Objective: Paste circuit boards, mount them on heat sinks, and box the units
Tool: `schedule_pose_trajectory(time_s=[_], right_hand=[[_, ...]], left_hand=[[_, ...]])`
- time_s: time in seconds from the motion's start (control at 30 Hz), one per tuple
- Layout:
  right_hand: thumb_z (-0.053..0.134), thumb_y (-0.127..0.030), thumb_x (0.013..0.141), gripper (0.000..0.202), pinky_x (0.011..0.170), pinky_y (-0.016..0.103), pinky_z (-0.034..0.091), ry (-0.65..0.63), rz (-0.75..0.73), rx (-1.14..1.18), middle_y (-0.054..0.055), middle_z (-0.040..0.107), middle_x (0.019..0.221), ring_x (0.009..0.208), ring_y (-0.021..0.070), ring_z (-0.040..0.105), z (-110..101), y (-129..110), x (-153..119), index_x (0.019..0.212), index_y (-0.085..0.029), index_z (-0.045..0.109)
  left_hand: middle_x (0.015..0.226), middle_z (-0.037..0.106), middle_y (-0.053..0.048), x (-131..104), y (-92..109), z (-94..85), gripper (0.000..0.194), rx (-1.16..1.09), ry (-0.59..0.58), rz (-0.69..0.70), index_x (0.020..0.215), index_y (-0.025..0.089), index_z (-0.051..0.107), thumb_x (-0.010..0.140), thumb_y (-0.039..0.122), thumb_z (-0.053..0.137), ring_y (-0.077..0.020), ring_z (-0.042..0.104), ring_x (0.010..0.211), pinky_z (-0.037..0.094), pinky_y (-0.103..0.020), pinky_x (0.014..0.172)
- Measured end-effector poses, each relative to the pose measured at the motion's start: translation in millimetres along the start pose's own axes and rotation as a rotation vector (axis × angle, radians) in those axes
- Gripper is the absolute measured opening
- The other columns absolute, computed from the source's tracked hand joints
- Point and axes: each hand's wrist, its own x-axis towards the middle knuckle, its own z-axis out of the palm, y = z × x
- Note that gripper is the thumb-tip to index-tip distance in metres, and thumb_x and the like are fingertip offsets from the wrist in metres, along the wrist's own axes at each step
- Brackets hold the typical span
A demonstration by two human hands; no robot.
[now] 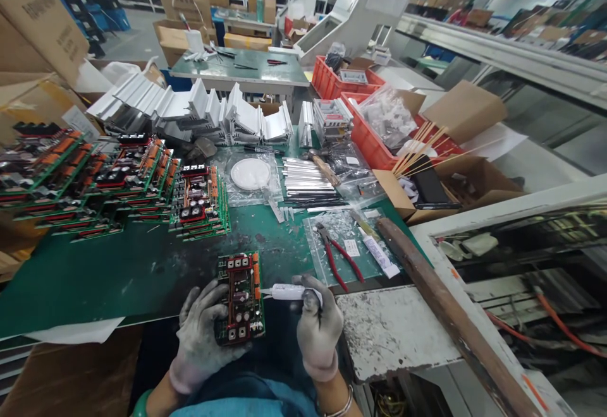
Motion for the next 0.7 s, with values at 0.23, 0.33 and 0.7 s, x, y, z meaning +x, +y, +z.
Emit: schedule_pose_trajectory(time_s=[0.23, 0.33, 0.7], right_hand=[[0.053, -0.04, 0.096, 0.027, 0.046, 0.022, 0.052, -0.012, -0.053, -0.005, 0.007, 0.078, 0.088, 0.045, 0.0112, 0.063, -4.2, 1.8, -4.2, 0.098, -0.02, 0.07], [0.052, -0.04, 0.096, 0.027, 0.047, 0.024, 0.054, -0.028, -0.074, -0.009, 0.008, 0.078, 0.09, 0.046, 0.0124, 0.064, -6.4, 3.9, -7.0, 0.099, -0.02, 0.07], [0.053, -0.038, 0.096, 0.024, 0.059, 0.029, 0.062, -0.195, -0.426, -0.056, 0.009, 0.077, 0.099, 0.088, 0.0233, 0.075, -27.6, 8.9, -11.3, 0.11, -0.024, 0.067]], left_hand=[[0.112, 0.069, -0.014, -0.2, 0.6, 1.0, 0.045, 0.001, 0.007, -0.013, 0.098, 0.022, 0.051, 0.074, 0.055, 0.071, -0.0326, 0.062, 0.117, 0.035, -0.052, 0.111], [0.112, 0.069, -0.014, 0.3, 1.1, 0.5, 0.045, 0.002, 0.008, -0.01, 0.098, 0.022, 0.051, 0.074, 0.055, 0.071, -0.0323, 0.062, 0.116, 0.035, -0.052, 0.111], [0.114, 0.068, -0.014, 2.2, 1.9, -5.3, 0.045, -0.014, 0.021, 0.039, 0.108, 0.02, 0.054, 0.082, 0.054, 0.067, -0.0303, 0.058, 0.123, 0.035, -0.052, 0.112]])
